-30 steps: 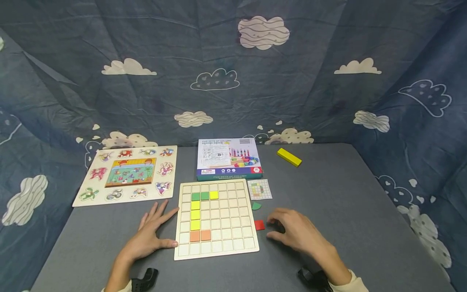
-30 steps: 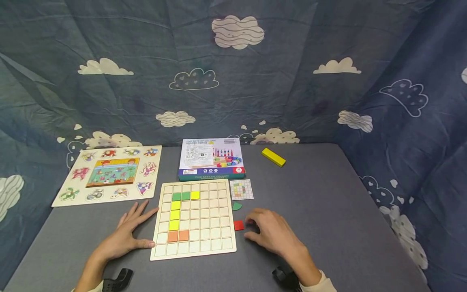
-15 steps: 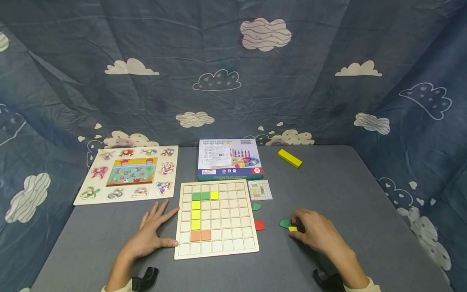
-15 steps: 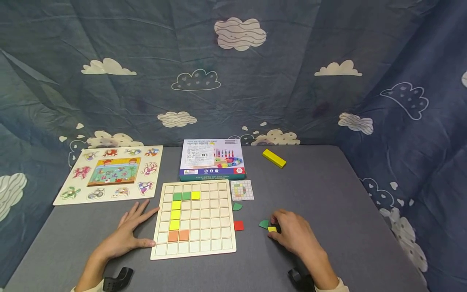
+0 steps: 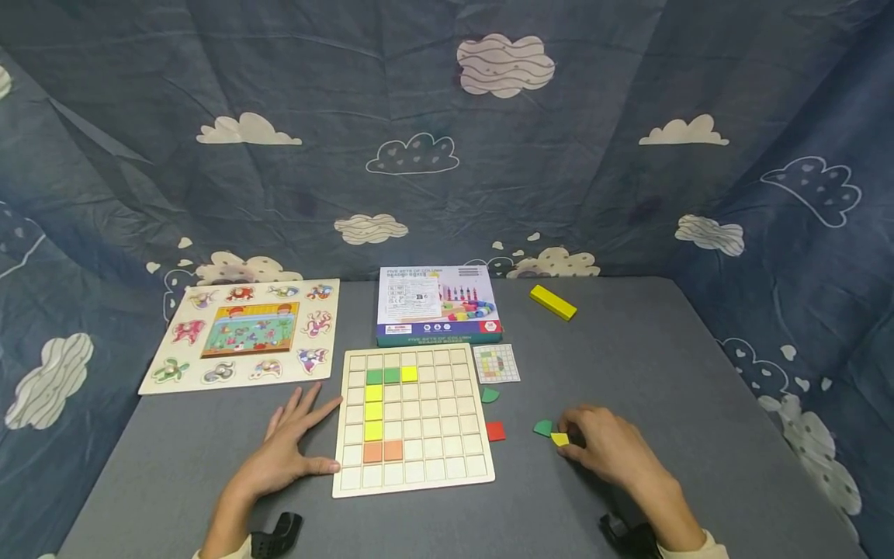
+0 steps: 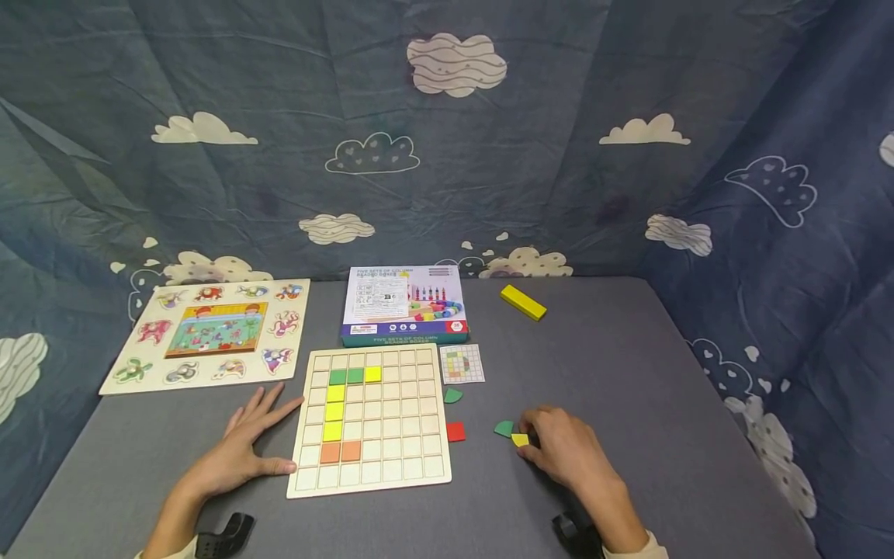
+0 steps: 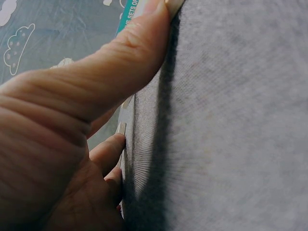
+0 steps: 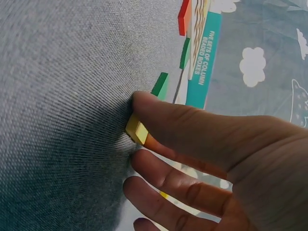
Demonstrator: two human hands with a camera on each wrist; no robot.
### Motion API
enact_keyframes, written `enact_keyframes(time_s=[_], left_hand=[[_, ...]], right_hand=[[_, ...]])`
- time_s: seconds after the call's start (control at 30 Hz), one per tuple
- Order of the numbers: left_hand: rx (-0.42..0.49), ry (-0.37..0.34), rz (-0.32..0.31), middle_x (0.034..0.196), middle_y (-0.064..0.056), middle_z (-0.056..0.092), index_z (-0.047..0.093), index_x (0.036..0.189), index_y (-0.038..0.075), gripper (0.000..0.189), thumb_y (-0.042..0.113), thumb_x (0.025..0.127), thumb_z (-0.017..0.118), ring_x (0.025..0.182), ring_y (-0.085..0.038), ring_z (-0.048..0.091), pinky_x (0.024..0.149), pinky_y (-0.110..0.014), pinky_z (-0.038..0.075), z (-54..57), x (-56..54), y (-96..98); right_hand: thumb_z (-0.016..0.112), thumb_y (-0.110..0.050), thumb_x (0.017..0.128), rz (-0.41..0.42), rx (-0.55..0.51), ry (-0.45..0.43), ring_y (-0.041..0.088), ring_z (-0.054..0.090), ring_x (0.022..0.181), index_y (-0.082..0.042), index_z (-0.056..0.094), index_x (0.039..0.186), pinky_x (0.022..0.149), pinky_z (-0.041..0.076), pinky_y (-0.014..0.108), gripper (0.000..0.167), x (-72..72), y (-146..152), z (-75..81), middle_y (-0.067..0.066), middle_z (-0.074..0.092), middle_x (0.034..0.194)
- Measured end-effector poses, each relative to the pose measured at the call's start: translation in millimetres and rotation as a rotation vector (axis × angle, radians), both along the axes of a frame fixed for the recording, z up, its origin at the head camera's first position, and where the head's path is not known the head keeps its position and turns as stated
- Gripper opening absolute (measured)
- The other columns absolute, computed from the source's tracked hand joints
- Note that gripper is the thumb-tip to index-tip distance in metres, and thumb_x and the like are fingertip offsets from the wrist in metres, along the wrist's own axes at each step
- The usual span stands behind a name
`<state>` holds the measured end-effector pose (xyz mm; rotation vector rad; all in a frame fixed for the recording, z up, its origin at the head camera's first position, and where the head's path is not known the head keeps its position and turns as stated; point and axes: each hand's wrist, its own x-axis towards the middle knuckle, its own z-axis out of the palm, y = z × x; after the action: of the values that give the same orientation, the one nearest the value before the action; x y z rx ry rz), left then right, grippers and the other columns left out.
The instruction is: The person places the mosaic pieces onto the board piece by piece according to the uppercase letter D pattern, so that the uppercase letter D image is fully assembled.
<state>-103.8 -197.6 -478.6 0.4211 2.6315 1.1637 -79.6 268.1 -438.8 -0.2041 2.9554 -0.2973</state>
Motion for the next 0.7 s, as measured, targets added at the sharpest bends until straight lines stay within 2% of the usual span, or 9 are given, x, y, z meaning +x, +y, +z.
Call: enact_keyframes(time_s=[0.23,0.37,0.7], left_hand=[[-0.002,0.008,0.001,0.166,-0.024,0.012,0.046,0.152,0.017,0.100,0.039,0.066,0.090,0.151,-0.053,-0.008,0.113,-0.072,-0.007,-1.1,-0.4,-0.4],[-0.005,0.008,0.003,0.166,-0.024,0.013,0.046,0.152,0.017,0.100,0.040,0.066,0.090,0.151,-0.053,-0.007,0.113,-0.072,-0.007,-1.6,-0.6,-0.5],[-0.001,0.006,0.004,0.166,-0.024,0.012,0.046,0.152,0.017,0.100,0.039,0.065,0.090,0.151,-0.052,-0.007,0.113,-0.072,-0.007,-1.6,-0.6,-0.9]], right_hand=[[0.086,-0.016,0.076,-0.006,-0.035,-0.026,0.010,0.047,0.061,-0.021,0.060,0.072,0.054,0.038,0.029,0.027,-0.1,-3.0,0.6,-0.008,0.053,0.067],[0.083,-0.014,0.075,-0.009,-0.044,-0.034,0.010,0.046,0.059,-0.020,0.060,0.073,0.051,0.036,0.029,0.024,0.5,-3.7,1.7,-0.008,0.053,0.066],[0.078,-0.011,0.073,-0.028,-0.081,-0.008,0.007,0.051,0.059,-0.018,0.064,0.078,0.055,0.042,0.030,0.016,1.4,-2.5,5.1,-0.009,0.059,0.067]])
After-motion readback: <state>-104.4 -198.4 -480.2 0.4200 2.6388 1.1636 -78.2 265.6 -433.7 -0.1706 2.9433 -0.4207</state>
